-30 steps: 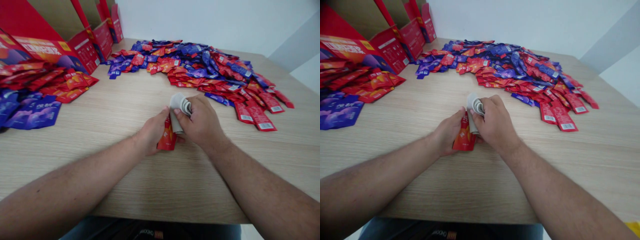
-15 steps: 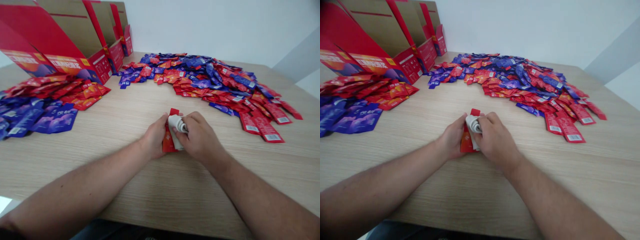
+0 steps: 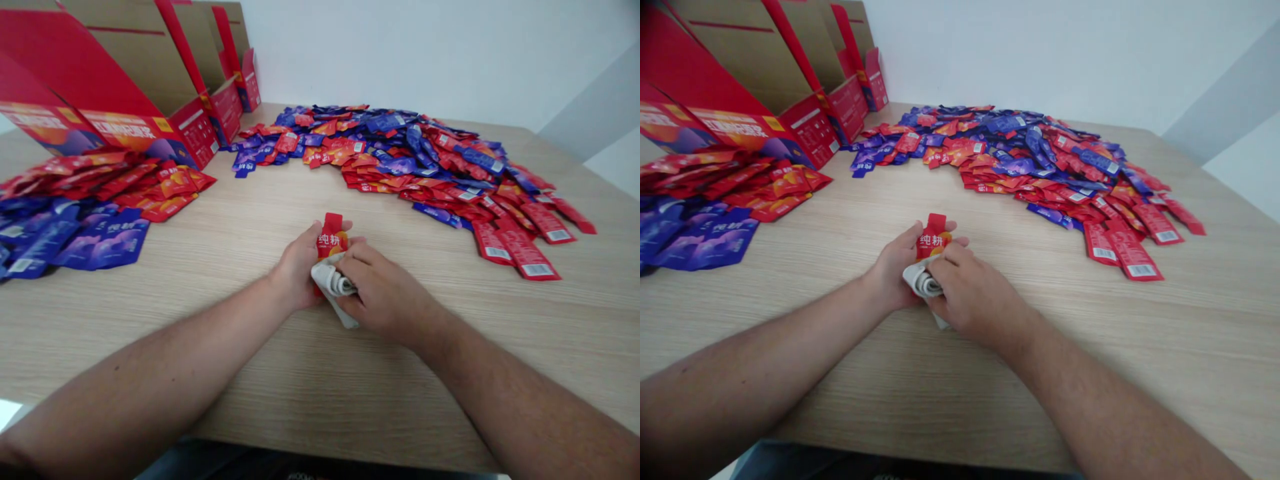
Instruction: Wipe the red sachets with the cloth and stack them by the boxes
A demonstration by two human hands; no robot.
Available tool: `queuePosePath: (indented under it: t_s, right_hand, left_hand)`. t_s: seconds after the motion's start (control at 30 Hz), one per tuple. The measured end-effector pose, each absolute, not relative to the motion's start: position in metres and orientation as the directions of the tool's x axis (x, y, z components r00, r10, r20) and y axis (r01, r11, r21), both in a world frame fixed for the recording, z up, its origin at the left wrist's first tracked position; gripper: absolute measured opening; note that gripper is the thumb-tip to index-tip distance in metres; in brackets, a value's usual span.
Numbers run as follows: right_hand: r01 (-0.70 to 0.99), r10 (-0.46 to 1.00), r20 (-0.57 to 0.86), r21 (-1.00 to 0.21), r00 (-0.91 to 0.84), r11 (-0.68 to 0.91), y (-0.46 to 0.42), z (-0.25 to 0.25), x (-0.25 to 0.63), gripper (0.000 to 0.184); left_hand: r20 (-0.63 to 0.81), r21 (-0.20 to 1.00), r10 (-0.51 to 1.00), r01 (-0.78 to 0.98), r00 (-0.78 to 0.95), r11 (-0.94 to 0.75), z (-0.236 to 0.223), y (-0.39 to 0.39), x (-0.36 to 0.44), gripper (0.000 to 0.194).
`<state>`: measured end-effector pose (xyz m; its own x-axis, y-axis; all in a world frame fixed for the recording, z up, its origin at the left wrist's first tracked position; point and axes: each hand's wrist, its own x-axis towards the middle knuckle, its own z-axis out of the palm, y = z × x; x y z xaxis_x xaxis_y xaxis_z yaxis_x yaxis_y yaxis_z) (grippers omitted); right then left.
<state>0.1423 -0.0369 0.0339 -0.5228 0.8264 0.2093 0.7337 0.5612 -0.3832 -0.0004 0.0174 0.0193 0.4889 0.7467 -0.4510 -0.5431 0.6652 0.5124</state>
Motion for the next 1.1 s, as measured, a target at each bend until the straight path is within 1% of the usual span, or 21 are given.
queuePosePath:
  t_s: [0.07,0.13,0.2,0.27,0.37,0.47,0.53,0.6,0.67,0.73,0.8,0.93,1.1]
  right_hand:
    - [0.806,0.880,0.301,-0.368,-0.368,0.463,-0.025,0.032,0.149,0.009]
    - [0.864,0.899,0.388,-0.363,-0.200,0.349,-0.015,0.029,0.154,0.011]
    - [0.872,0.896,0.425,-0.382,-0.129,0.307,-0.011,0.028,0.154,0.013]
    - [0.842,0.896,0.408,-0.408,-0.178,0.353,-0.015,0.029,0.150,0.012]
    - [0.778,0.885,0.303,-0.429,-0.354,0.459,-0.033,0.033,0.139,0.010]
    - [0.734,0.832,0.179,-0.401,-0.524,0.549,-0.049,0.037,0.132,0.009]
    - [0.725,0.816,0.153,-0.389,-0.557,0.568,-0.049,0.038,0.134,0.011]
    - [0.758,0.852,0.216,-0.388,-0.477,0.523,-0.040,0.036,0.140,0.011]
    - [0.821,0.892,0.331,-0.381,-0.308,0.424,-0.027,0.034,0.148,0.009]
    - [0.866,0.897,0.413,-0.377,-0.159,0.327,-0.015,0.032,0.154,0.009]
    - [0.871,0.896,0.426,-0.387,-0.123,0.304,-0.011,0.030,0.156,0.011]
    - [0.806,0.893,0.337,-0.413,-0.298,0.424,-0.027,0.031,0.144,0.009]
    - [0.706,0.821,0.181,-0.432,-0.542,0.561,-0.047,0.038,0.135,0.008]
  left_hand:
    - [-0.470,0.498,0.721,-0.521,0.510,0.693,0.021,0.012,0.005,0.046]
    - [-0.491,0.491,0.693,-0.489,0.528,0.721,0.023,0.006,0.011,0.045]
    - [-0.501,0.495,0.688,-0.478,0.526,0.726,0.023,0.004,0.013,0.045]
    - [-0.498,0.480,0.682,-0.485,0.535,0.731,0.020,0.006,0.012,0.043]
    - [-0.482,0.452,0.683,-0.513,0.548,0.730,0.017,0.014,0.005,0.043]
    - [-0.471,0.460,0.699,-0.526,0.538,0.715,0.018,0.017,-0.001,0.048]
    - [-0.463,0.470,0.696,-0.514,0.549,0.718,0.020,0.015,-0.001,0.050]
    - [-0.469,0.477,0.683,-0.491,0.560,0.729,0.023,0.010,0.002,0.051]
    - [-0.490,0.494,0.677,-0.466,0.548,0.734,0.024,0.005,0.008,0.049]
    - [-0.502,0.512,0.673,-0.441,0.543,0.737,0.024,0.002,0.013,0.048]
    - [-0.512,0.515,0.674,-0.437,0.533,0.737,0.022,0.002,0.015,0.047]
    - [-0.534,0.464,0.660,-0.470,0.528,0.751,0.019,0.008,0.009,0.049]
    - [-0.477,0.513,0.723,-0.509,0.501,0.691,0.021,0.012,0.001,0.042]
